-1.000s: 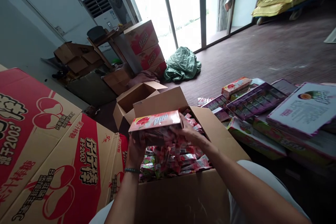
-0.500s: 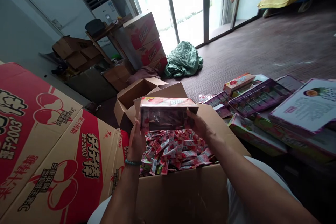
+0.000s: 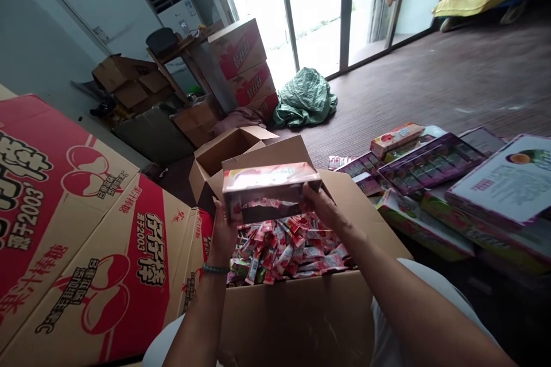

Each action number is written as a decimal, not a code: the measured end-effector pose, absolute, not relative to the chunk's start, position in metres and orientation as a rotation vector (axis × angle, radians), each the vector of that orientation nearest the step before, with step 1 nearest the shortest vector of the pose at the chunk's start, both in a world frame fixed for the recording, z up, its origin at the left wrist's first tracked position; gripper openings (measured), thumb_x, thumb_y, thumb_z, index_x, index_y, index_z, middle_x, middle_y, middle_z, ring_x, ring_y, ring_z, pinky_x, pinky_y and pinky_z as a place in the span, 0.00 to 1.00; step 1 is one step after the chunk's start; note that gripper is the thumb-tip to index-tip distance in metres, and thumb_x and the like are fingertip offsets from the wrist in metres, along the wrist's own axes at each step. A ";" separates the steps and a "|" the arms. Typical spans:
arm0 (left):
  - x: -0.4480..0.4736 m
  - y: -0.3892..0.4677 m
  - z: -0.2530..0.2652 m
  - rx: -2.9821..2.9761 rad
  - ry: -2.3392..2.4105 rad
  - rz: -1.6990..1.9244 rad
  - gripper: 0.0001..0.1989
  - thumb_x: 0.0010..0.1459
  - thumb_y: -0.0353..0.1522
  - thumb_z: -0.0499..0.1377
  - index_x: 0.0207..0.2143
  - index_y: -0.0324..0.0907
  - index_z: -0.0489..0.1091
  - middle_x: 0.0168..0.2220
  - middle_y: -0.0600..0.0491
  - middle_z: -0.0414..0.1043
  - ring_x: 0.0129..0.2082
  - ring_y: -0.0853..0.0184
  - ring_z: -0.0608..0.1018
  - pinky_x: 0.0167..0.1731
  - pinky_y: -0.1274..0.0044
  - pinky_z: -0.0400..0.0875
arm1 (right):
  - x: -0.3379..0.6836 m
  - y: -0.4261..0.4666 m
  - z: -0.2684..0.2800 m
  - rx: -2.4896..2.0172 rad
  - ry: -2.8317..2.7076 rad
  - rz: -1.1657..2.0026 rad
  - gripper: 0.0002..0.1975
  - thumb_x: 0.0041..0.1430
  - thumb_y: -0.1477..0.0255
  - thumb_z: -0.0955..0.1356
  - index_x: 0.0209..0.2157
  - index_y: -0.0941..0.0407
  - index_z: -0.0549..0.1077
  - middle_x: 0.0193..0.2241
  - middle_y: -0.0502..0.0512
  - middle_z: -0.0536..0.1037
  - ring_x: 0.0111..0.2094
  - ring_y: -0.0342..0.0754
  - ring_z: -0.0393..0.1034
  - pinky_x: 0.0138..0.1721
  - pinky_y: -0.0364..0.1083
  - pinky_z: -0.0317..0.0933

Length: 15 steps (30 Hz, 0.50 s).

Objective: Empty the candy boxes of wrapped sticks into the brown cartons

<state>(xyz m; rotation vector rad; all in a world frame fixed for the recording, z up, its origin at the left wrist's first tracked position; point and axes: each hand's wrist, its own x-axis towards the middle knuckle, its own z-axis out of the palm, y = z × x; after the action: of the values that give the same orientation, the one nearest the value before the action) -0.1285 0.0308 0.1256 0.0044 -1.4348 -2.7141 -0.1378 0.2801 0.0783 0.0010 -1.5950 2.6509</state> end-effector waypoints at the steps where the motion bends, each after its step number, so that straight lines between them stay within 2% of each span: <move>1: -0.130 0.031 0.130 -0.078 -1.431 -2.736 0.23 0.70 0.46 0.47 0.52 0.44 0.75 0.41 0.50 0.81 0.49 0.64 0.79 0.47 0.76 0.76 | -0.140 0.279 0.075 -0.009 -1.515 2.712 0.30 0.53 0.47 0.72 0.50 0.53 0.75 0.40 0.57 0.82 0.46 0.59 0.77 0.47 0.56 0.73; 3: -0.132 0.031 0.132 -0.148 -1.369 -2.758 0.24 0.70 0.47 0.46 0.53 0.46 0.74 0.52 0.50 0.78 0.56 0.63 0.76 0.54 0.73 0.73 | -0.144 0.277 0.071 -0.053 -1.377 2.800 0.32 0.55 0.45 0.70 0.52 0.53 0.74 0.40 0.58 0.83 0.46 0.59 0.77 0.45 0.57 0.74; 4: -0.133 0.030 0.130 -0.083 -1.322 -2.754 0.24 0.70 0.47 0.45 0.53 0.46 0.73 0.54 0.50 0.76 0.57 0.63 0.75 0.55 0.72 0.72 | -0.145 0.276 0.070 -0.068 -1.339 2.830 0.31 0.57 0.45 0.69 0.53 0.52 0.74 0.40 0.58 0.83 0.46 0.58 0.77 0.45 0.57 0.74; 5: -0.133 0.029 0.126 0.055 -1.281 -2.733 0.22 0.71 0.46 0.45 0.51 0.47 0.74 0.53 0.51 0.77 0.55 0.65 0.77 0.53 0.73 0.73 | -0.145 0.276 0.069 -0.078 -1.323 2.854 0.31 0.57 0.45 0.68 0.53 0.51 0.73 0.40 0.58 0.83 0.46 0.58 0.77 0.45 0.57 0.74; 7: -0.131 0.026 0.113 0.379 -1.226 -2.657 0.20 0.72 0.42 0.47 0.40 0.45 0.75 0.39 0.54 0.81 0.40 0.70 0.81 0.43 0.78 0.76 | -0.144 0.275 0.069 -0.096 -1.314 2.881 0.29 0.59 0.46 0.67 0.53 0.51 0.74 0.40 0.58 0.83 0.47 0.58 0.78 0.45 0.56 0.74; 9: -0.125 0.024 0.100 0.588 -1.219 -2.615 0.17 0.71 0.33 0.50 0.29 0.42 0.72 0.25 0.56 0.76 0.27 0.73 0.79 0.33 0.81 0.74 | -0.141 0.275 0.070 -0.100 -1.305 2.879 0.28 0.61 0.47 0.67 0.53 0.52 0.73 0.40 0.59 0.83 0.47 0.57 0.78 0.45 0.55 0.74; 10: -0.122 0.025 0.095 0.627 -1.236 -2.631 0.17 0.69 0.28 0.52 0.27 0.41 0.72 0.23 0.56 0.75 0.24 0.73 0.78 0.32 0.81 0.73 | -0.140 0.276 0.070 -0.097 -1.305 2.873 0.28 0.62 0.47 0.66 0.54 0.52 0.73 0.41 0.59 0.83 0.47 0.57 0.78 0.45 0.54 0.74; 12: -0.116 0.028 0.089 0.605 -1.234 -2.761 0.14 0.65 0.23 0.53 0.30 0.40 0.75 0.27 0.52 0.79 0.29 0.70 0.80 0.37 0.77 0.75 | -0.138 0.275 0.068 -0.088 -1.328 2.867 0.27 0.62 0.48 0.67 0.54 0.51 0.73 0.40 0.58 0.83 0.46 0.56 0.78 0.45 0.53 0.74; 15: -0.117 0.034 0.089 0.432 -1.050 -3.046 0.15 0.65 0.26 0.52 0.39 0.43 0.79 0.37 0.50 0.82 0.43 0.65 0.81 0.50 0.70 0.73 | -0.135 0.272 0.065 -0.079 -1.426 2.832 0.25 0.60 0.49 0.69 0.52 0.49 0.73 0.39 0.56 0.83 0.43 0.56 0.79 0.42 0.54 0.76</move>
<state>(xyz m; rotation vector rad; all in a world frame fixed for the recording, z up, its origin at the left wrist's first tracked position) -0.1169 0.0336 0.0887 0.4320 -1.0504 -3.0455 -0.1351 0.2721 0.0647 -0.0794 -1.4258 2.8324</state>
